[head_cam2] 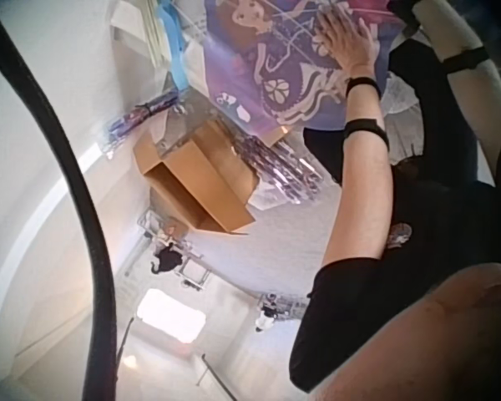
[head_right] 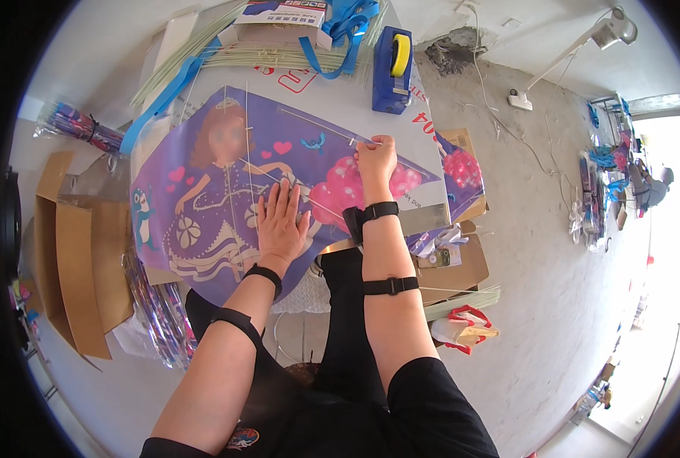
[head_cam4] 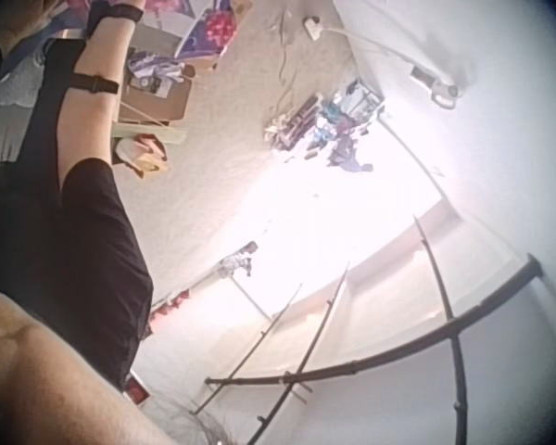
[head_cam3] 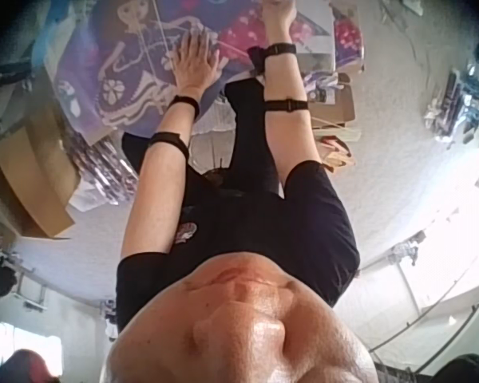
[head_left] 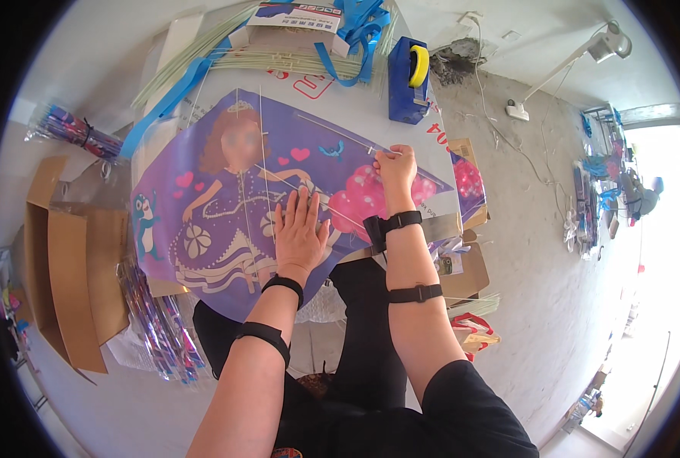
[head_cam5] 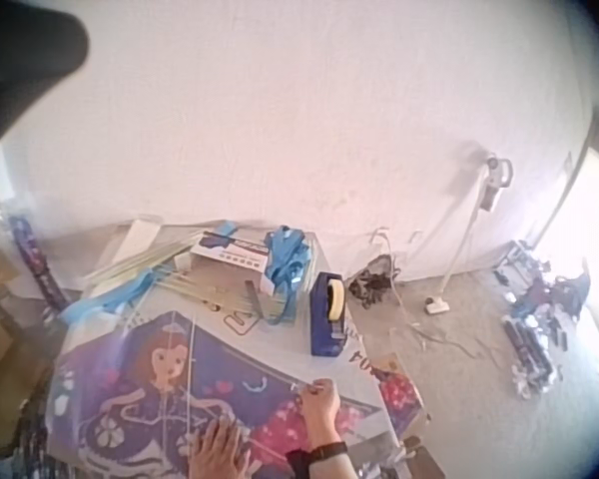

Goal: The person is assembling a plastic kite by attaching the printed sail to the structural frame using adhesive tape.

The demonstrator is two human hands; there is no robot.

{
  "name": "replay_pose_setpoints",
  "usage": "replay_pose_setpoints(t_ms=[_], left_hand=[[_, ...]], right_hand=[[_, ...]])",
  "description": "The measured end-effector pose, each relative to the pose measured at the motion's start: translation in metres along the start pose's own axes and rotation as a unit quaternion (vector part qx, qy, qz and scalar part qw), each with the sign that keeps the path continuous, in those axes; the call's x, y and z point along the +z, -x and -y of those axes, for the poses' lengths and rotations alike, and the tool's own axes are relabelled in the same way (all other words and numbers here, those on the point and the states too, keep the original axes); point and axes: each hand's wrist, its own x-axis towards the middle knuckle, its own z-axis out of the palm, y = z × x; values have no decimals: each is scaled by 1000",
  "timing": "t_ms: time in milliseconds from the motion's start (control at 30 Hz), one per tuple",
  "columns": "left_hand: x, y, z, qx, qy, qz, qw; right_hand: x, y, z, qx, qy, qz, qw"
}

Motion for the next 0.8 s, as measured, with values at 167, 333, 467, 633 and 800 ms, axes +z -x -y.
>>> replay_pose_setpoints(t_ms=[167,333,467,633,800], left_hand=[[0,-1,0,1,1,0,1000],[0,0,0,1,2,-5,1000],[0,0,0,3,6,-11,1000],[0,0,0,2,8,-11,1000],[1,0,1,3,6,-11,1000]], right_hand=[[0,-2,0,4,15,-10,1000],[2,-3,1,8,19,-13,1000],[3,-4,0,12,26,-18,999],[4,-5,1,19,31,-23,999],[5,-6,-1,9,29,-30,999]])
